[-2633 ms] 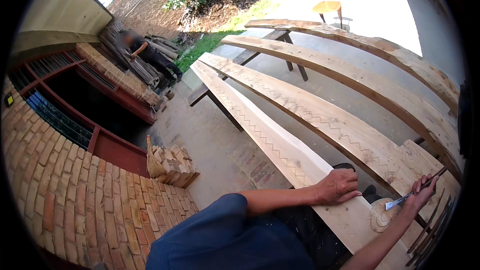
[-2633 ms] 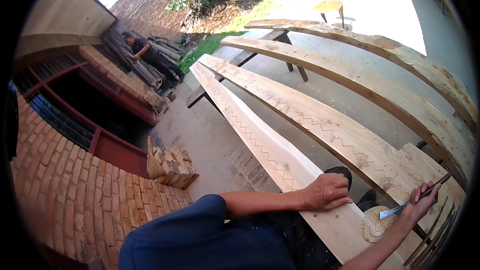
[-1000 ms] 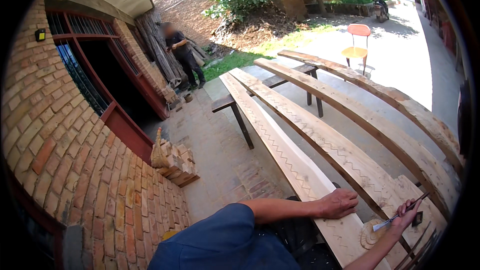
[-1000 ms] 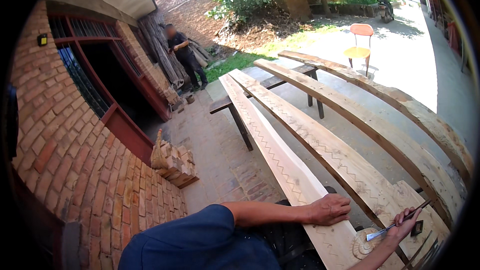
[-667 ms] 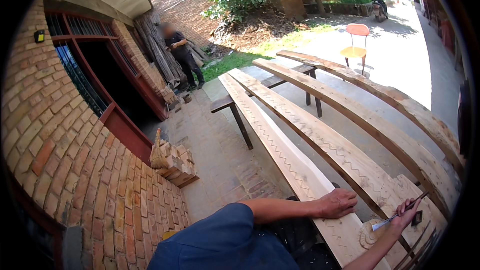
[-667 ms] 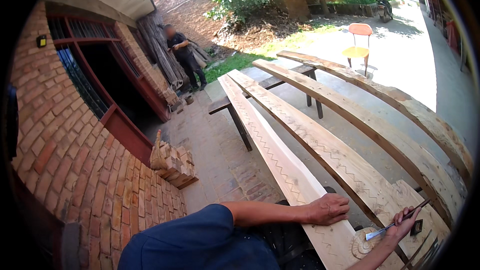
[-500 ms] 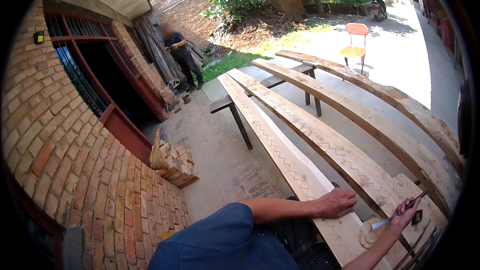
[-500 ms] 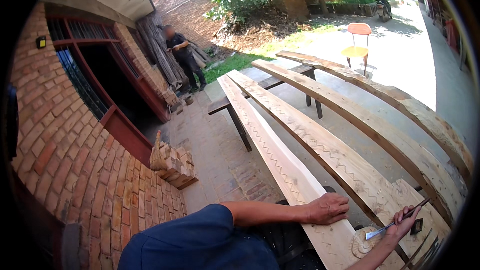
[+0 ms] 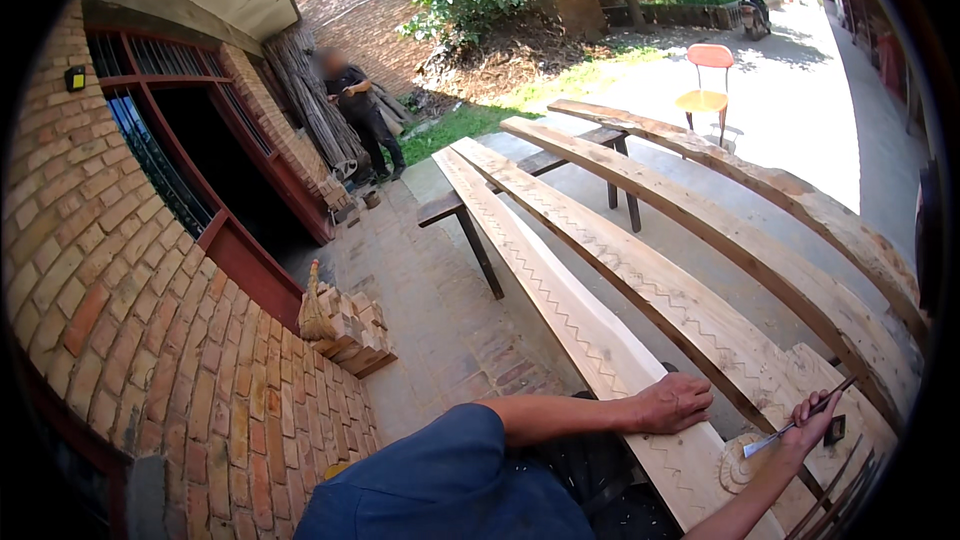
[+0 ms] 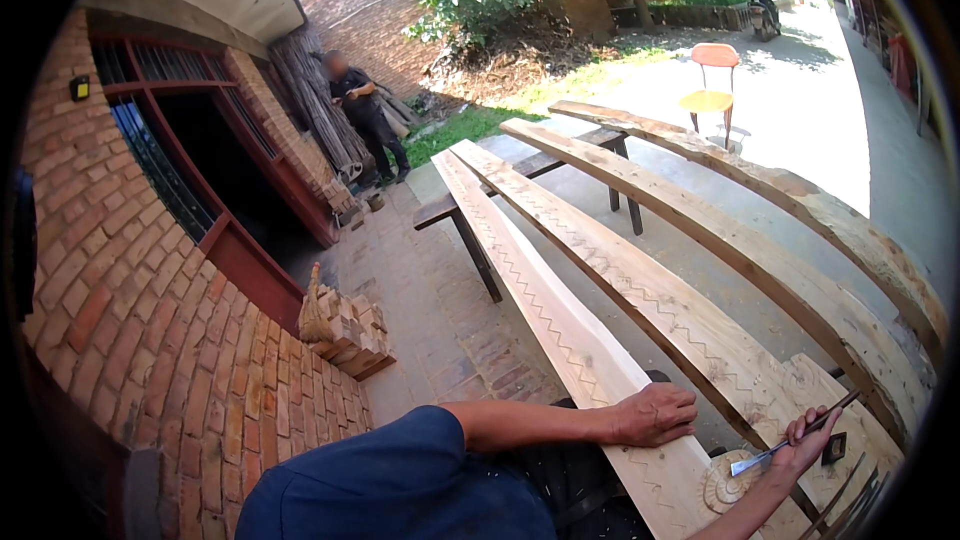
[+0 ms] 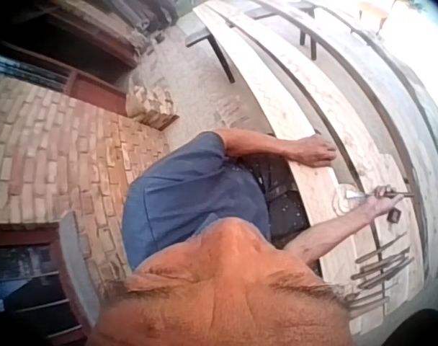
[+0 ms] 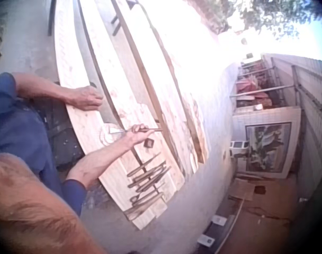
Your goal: The person carves a spiral pattern into a large wooden plank using a chisel and mallet. They repeatedly position the chisel and strike it to deepen the grooves of the design on the plank's surface.
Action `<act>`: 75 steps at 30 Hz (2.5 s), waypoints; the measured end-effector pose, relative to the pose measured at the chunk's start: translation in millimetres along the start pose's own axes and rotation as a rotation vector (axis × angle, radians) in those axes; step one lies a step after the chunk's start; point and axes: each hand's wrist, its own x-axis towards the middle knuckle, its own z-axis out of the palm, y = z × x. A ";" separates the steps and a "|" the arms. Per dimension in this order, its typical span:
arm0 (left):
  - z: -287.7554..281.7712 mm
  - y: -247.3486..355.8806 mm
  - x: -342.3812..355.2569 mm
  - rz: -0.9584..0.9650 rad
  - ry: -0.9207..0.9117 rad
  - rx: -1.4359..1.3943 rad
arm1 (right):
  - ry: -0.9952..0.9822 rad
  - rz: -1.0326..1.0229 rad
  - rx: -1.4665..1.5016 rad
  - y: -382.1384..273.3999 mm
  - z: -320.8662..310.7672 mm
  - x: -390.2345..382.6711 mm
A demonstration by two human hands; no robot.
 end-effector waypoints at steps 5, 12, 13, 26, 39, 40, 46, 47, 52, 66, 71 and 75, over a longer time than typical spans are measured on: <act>-1.4 0.3 0.5 0.001 -0.009 0.008 | -0.003 -0.007 -0.002 0.1 0.7 -1.3; -1.9 1.3 0.8 -0.005 -0.004 0.007 | 0.010 -0.008 -0.015 -0.5 3.4 -4.1; -2.4 1.5 1.1 -0.005 0.000 0.003 | 0.009 -0.010 -0.013 -0.6 3.7 -3.9; -2.8 0.0 3.6 0.010 0.009 -0.006 | 0.009 0.007 0.010 -1.8 -1.7 -0.2; -1.7 -5.3 5.8 -0.004 -0.055 -0.099 | 0.029 -0.014 0.009 -5.2 -0.4 -6.7; -1.8 -5.5 8.1 0.002 -0.053 -0.113 | 0.042 -0.023 0.007 -6.1 -0.9 -6.3; 11.7 -11.7 20.2 -0.049 0.000 -0.374 | 0.093 -0.043 -0.064 -8.5 10.2 -17.2; 19.1 -11.7 26.5 -0.060 0.027 -0.444 | 0.096 -0.044 -0.068 -10.6 10.1 -19.5; 61.0 -15.0 83.7 -0.033 0.137 -0.613 | 0.089 -0.078 -0.046 -10.0 0.3 -26.5; 103.6 -27.8 175.5 -0.083 -0.276 -0.816 | 0.075 -0.078 -0.100 -35.2 17.5 -17.4; 103.7 -24.5 172.7 0.010 -0.381 -0.763 | 0.212 -0.146 -0.137 -39.0 21.1 -36.7; 102.3 -26.0 167.1 0.022 -0.367 -0.731 | 0.272 -0.242 -0.151 -36.1 30.1 -38.8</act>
